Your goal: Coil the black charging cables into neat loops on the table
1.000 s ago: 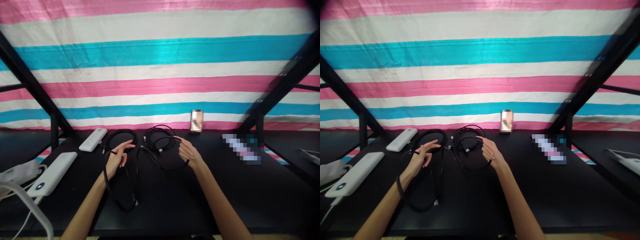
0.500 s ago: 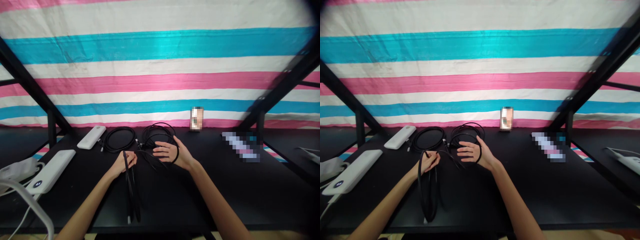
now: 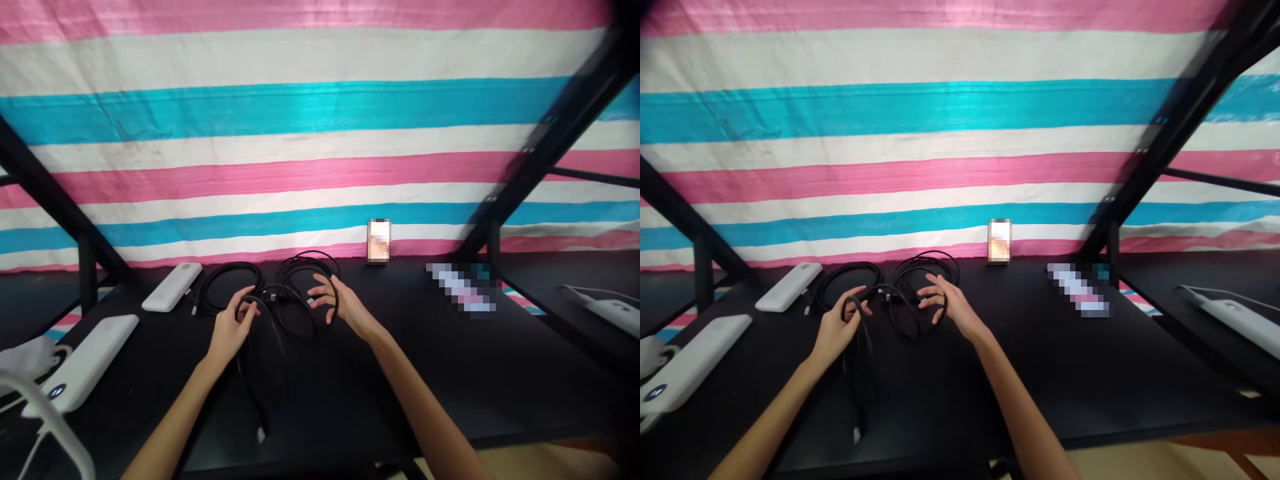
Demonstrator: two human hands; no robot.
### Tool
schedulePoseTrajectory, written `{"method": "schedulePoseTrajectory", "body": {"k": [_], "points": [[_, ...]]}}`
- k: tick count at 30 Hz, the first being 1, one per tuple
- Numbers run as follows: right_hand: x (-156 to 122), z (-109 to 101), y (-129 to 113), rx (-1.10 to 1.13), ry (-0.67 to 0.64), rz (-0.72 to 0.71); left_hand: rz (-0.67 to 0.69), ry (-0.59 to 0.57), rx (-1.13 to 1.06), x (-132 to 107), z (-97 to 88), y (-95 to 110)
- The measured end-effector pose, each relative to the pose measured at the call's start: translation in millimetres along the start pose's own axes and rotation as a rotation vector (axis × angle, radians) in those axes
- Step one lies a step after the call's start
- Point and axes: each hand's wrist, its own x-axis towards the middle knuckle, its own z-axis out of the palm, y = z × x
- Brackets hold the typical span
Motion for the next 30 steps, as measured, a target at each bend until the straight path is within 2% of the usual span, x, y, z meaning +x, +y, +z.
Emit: {"method": "schedulePoseTrajectory", "body": {"k": [5,8,12,15,17,19,24,26,30], "points": [[-5,5,1,-0.081,-0.115,-0.048,0.115,0.088,0.135,0,15.0,14],[-9,5,-2,-0.111,-0.178,-0.081,0.155,0.072,0.280,6,21.9,32],[-11,4,-4,-0.098,-0.236,-0.103,0.044,-0.040,0.712,14,33.9,58],[-13,6,-3,-0.089,-0.223,-0.092,-0.017,-0.072,0.889,18,45.0,71],[-13,7,-3,-0.121,-0.199,-0.085,-0.021,-0.055,0.901,18,49.7,76],[-13,9,-1,-0.176,-0.142,-0.094,0.037,-0.017,0.865,18,50.5,78],[-7,6,11,-0.405,0.008,-0.161,0.361,0.127,0.699,18,42.2,67],[-6,5,14,-0.505,0.027,-0.199,0.415,0.111,0.603,19,38.9,58],[-6,4,12,-0.589,-0.028,-0.251,0.439,-0.031,0.470,19,37.3,38]]}}
